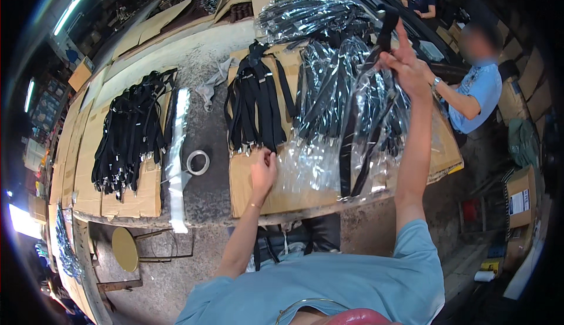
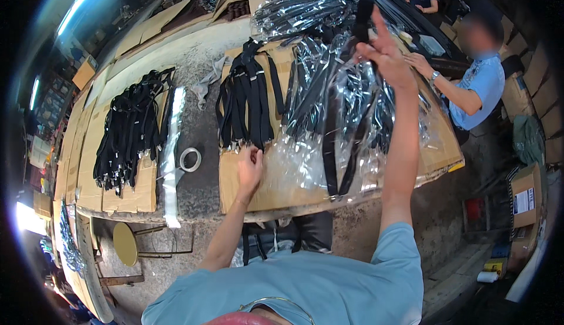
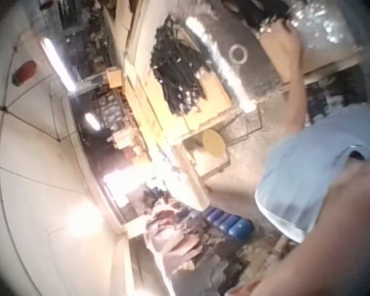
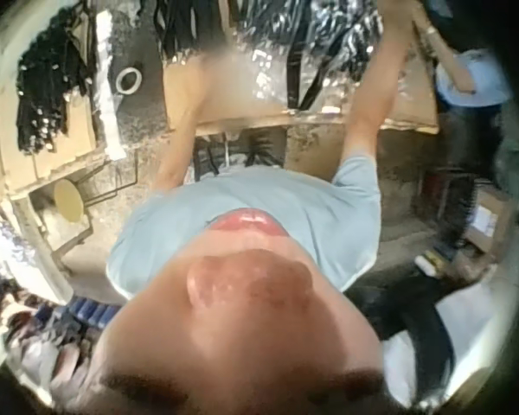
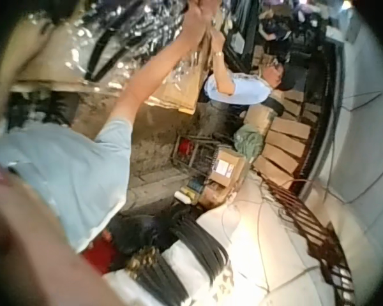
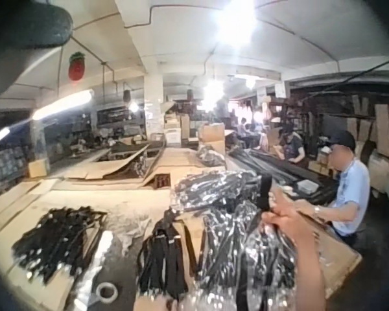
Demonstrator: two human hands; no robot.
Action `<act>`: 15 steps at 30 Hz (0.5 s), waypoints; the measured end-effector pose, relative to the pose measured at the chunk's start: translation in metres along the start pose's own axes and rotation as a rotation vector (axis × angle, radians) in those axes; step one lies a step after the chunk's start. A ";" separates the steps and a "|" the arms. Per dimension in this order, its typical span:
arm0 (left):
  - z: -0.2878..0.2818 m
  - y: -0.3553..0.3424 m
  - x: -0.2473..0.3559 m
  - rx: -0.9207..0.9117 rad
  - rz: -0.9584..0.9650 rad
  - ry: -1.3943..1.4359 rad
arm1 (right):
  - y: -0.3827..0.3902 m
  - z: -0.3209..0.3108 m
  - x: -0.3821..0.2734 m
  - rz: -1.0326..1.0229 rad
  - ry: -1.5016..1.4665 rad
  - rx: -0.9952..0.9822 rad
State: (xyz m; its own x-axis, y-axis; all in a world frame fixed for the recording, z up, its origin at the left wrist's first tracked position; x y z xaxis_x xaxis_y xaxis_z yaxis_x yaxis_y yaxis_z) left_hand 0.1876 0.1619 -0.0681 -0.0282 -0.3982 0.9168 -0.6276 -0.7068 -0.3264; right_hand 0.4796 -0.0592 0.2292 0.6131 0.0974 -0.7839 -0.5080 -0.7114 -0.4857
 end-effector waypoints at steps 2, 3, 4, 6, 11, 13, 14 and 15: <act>0.002 -0.002 0.006 0.073 -0.078 0.015 | -0.030 -0.030 0.038 -0.003 0.016 0.029; 0.002 -0.004 0.009 0.086 -0.080 0.023 | -0.044 -0.044 0.059 -0.003 0.023 0.058; 0.002 -0.005 0.009 0.048 -0.105 -0.022 | -0.059 -0.052 0.079 0.019 0.005 0.025; 0.002 -0.002 0.007 0.011 -0.116 -0.105 | -0.087 -0.061 0.124 0.086 -0.010 0.004; -0.009 0.005 0.010 0.070 -0.143 -0.077 | -0.143 -0.062 0.253 0.360 -0.038 -0.053; -0.006 0.003 0.012 0.011 -0.091 -0.074 | -0.152 -0.079 0.305 0.403 0.146 -0.040; -0.005 0.001 0.014 -0.007 -0.045 -0.089 | -0.152 -0.090 0.322 0.366 0.346 -0.027; -0.003 -0.002 0.012 0.011 -0.056 -0.080 | -0.154 -0.103 0.332 0.327 0.547 -0.008</act>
State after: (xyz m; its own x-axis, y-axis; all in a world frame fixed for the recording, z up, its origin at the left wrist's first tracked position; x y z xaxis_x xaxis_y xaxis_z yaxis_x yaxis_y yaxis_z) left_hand 0.1862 0.1603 -0.0554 0.0688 -0.4027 0.9127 -0.6177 -0.7356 -0.2780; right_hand 0.8240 0.0108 0.0836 0.6489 -0.4938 -0.5789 -0.7177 -0.6498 -0.2502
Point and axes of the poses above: each hand's wrist, its own y-axis away from the middle knuckle, its own z-axis out of the palm, x = y × z, the point moved 3 cm from there along -y, towards the middle knuckle, and after that the axes turned 15 degrees about y, right-handed, at the moved point
